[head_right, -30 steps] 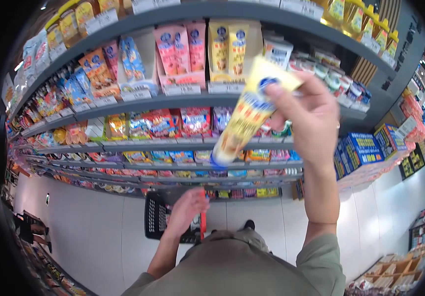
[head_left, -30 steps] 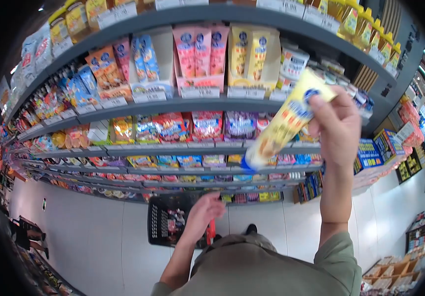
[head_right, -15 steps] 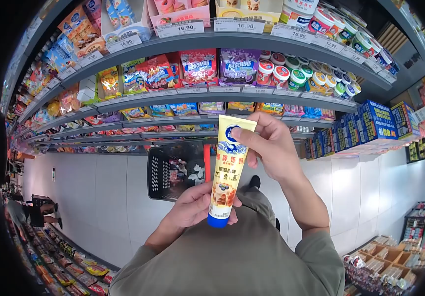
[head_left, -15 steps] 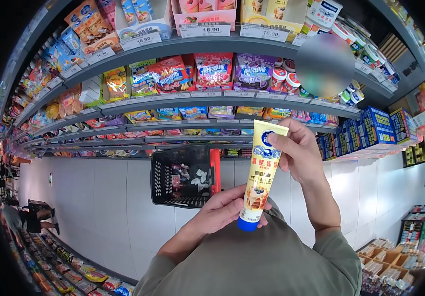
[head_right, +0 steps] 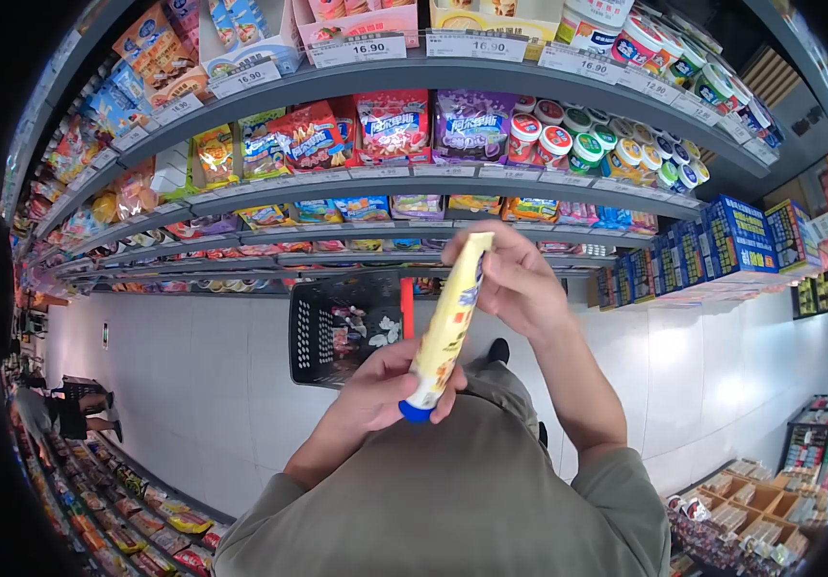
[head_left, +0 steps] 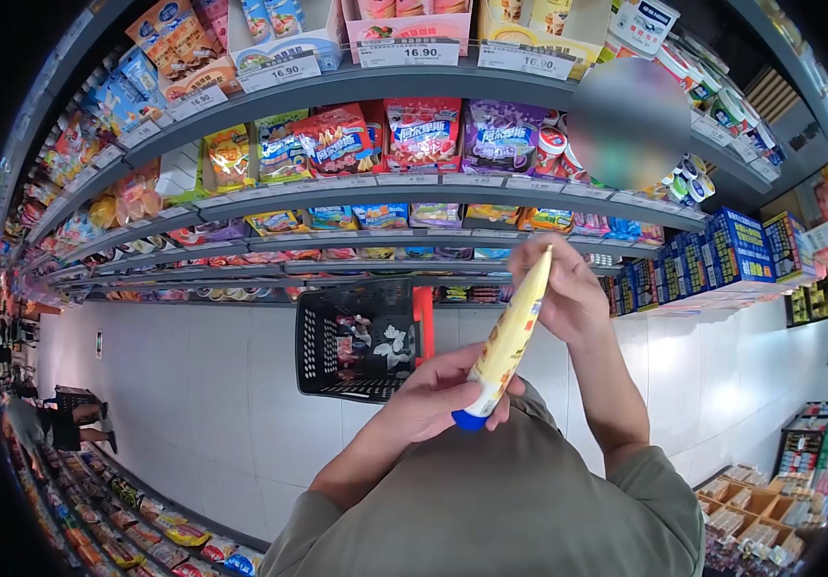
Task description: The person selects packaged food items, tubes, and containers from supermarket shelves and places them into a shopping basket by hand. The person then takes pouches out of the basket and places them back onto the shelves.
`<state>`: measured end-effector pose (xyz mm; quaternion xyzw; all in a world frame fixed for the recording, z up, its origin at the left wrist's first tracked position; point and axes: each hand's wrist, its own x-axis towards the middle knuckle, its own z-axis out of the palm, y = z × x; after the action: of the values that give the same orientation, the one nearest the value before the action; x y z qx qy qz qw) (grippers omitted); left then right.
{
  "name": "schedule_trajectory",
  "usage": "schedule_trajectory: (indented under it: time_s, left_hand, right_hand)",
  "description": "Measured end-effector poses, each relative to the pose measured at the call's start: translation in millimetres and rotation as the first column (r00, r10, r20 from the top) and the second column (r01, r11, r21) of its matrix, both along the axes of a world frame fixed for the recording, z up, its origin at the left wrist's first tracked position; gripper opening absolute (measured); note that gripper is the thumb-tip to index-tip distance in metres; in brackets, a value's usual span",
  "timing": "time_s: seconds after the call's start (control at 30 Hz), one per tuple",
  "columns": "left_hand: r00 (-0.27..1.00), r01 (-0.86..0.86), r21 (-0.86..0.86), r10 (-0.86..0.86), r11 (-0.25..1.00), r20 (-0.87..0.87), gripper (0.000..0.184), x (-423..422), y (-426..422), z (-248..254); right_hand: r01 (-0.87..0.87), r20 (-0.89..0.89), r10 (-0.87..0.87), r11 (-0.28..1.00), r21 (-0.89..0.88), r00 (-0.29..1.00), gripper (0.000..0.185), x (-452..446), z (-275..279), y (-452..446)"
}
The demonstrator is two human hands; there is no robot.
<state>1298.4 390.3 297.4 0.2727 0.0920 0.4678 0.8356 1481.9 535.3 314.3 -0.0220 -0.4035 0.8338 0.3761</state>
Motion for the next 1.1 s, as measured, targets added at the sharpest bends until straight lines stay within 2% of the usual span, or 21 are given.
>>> schedule_trajectory:
  time_s: [0.03,0.07,0.1,0.13,0.17,0.2,0.23,0.27,0.3,0.33,0.37,0.4,0.43,0.5,0.57,0.67,0.87,0.97,1.03,1.07,1.1]
  left_hand:
    - [0.991,-0.093,-0.031,0.090,0.995,-0.100,0.054,2.6,0.3,0.1]
    - [0.992,-0.094,-0.040,0.090,0.995,-0.093,0.054,7.4,0.7,-2.1]
    - [0.863,-0.334,0.051,0.327,0.941,-0.385,0.055,14.0,1.2,-5.6]
    - [0.599,-0.511,0.201,0.514,0.836,-0.614,0.056,18.3,-0.1,-10.0]
    - [0.517,-0.565,0.273,0.592,0.779,-0.618,0.063,18.0,3.1,-16.0]
    - [0.524,-0.563,0.260,0.582,0.785,-0.622,0.063,15.5,4.2,-23.7]
    - [0.434,-0.553,0.352,0.622,0.755,-0.652,0.063,12.8,4.1,-31.4]
    - [0.343,-0.532,0.442,0.661,0.722,-0.667,0.063,11.2,3.3,-35.9]
    - [0.306,-0.490,0.484,0.662,0.725,-0.684,0.066,10.2,1.6,-37.4]
    - [0.313,-0.490,0.477,0.659,0.729,-0.684,0.066,11.6,0.8,-36.8]
    - [0.427,-0.491,0.395,0.610,0.776,-0.668,0.064,13.0,0.0,-33.8]
    - [0.530,-0.482,0.316,0.559,0.817,-0.638,0.062,13.7,-0.9,-30.5]
    - [0.526,-0.485,0.320,0.564,0.814,-0.637,0.062,13.2,-2.6,-27.8]
    - [0.805,-0.358,0.011,0.315,0.934,-0.503,0.058,12.8,-6.6,-21.1]
    - [0.836,-0.313,0.019,0.285,0.950,-0.469,0.057,17.7,-12.8,-7.9]
    - [0.883,-0.250,0.031,0.241,0.968,-0.402,0.058,31.9,-23.4,-1.6]
    - [0.875,-0.262,0.012,0.242,0.965,-0.419,0.060,76.0,-44.3,6.3]
    - [0.868,-0.304,-0.092,0.236,0.948,-0.436,0.061,95.9,-52.6,6.5]
    - [0.868,-0.297,-0.100,0.225,0.950,-0.443,0.059,99.4,-59.8,-19.5]
    - [0.872,-0.315,-0.205,0.197,0.927,-0.448,0.054,98.6,-66.4,-30.7]
    - [0.874,-0.348,-0.286,0.199,0.893,-0.443,0.052,95.0,-74.4,-48.2]
  right_hand:
    - [0.111,0.117,-0.111,0.994,0.000,0.987,0.048,-5.6,7.8,-5.8]
    - [0.219,0.234,-0.215,0.976,0.010,0.948,0.058,-9.3,10.6,-10.2]
    - [0.237,0.295,-0.231,0.971,0.019,0.927,0.076,-10.7,3.3,-11.4]
    - [0.235,0.308,-0.225,0.972,0.004,0.925,0.076,-6.9,-10.1,-12.7]
    - [0.250,0.364,-0.270,0.963,0.101,0.892,0.079,1.3,-25.9,-13.7]
    - [0.259,0.409,-0.322,0.944,0.204,0.854,0.081,3.1,-30.9,-15.0]
    - [0.293,0.339,-0.373,0.919,0.265,0.864,0.057,1.4,-36.1,-17.7]
    - [0.299,0.349,-0.378,0.918,0.260,0.857,0.057,2.1,-37.6,-22.1]
    - [0.336,0.498,-0.450,0.891,0.305,0.741,0.048,2.0,-32.8,-27.3]
    - [0.358,0.622,-0.506,0.862,0.358,0.598,0.038,1.7,-27.7,-31.2]
    - [0.412,0.604,-0.499,0.864,0.290,0.621,0.025,0.5,-23.7,-32.0]
    - [0.409,0.604,-0.499,0.864,0.292,0.622,0.025,3.7,-26.5,-31.9]
    - [0.405,0.588,-0.472,0.879,0.253,0.657,0.026,8.6,-31.7,-31.0]
    - [0.393,0.561,-0.443,0.894,0.217,0.699,0.027,15.9,-32.7,-30.9]
    - [0.366,0.544,-0.363,0.924,0.107,0.757,0.026,22.3,-29.5,-34.7]
    - [0.328,0.503,-0.313,0.943,0.061,0.806,0.026,36.4,-23.4,-41.6]
    - [0.277,0.489,-0.274,0.958,0.069,0.828,0.029,76.9,-17.2,-58.2]
    - [0.336,0.533,-0.322,0.939,0.075,0.782,0.022,97.8,-32.3,-67.2]
    - [0.251,0.563,-0.259,0.963,0.093,0.785,0.020,112.1,-49.0,-68.3]
    - [0.198,0.602,-0.235,0.972,0.129,0.763,0.018,116.6,-59.3,-73.4]
    - [0.175,0.602,-0.195,0.980,0.092,0.774,0.018,117.9,-68.8,-82.2]
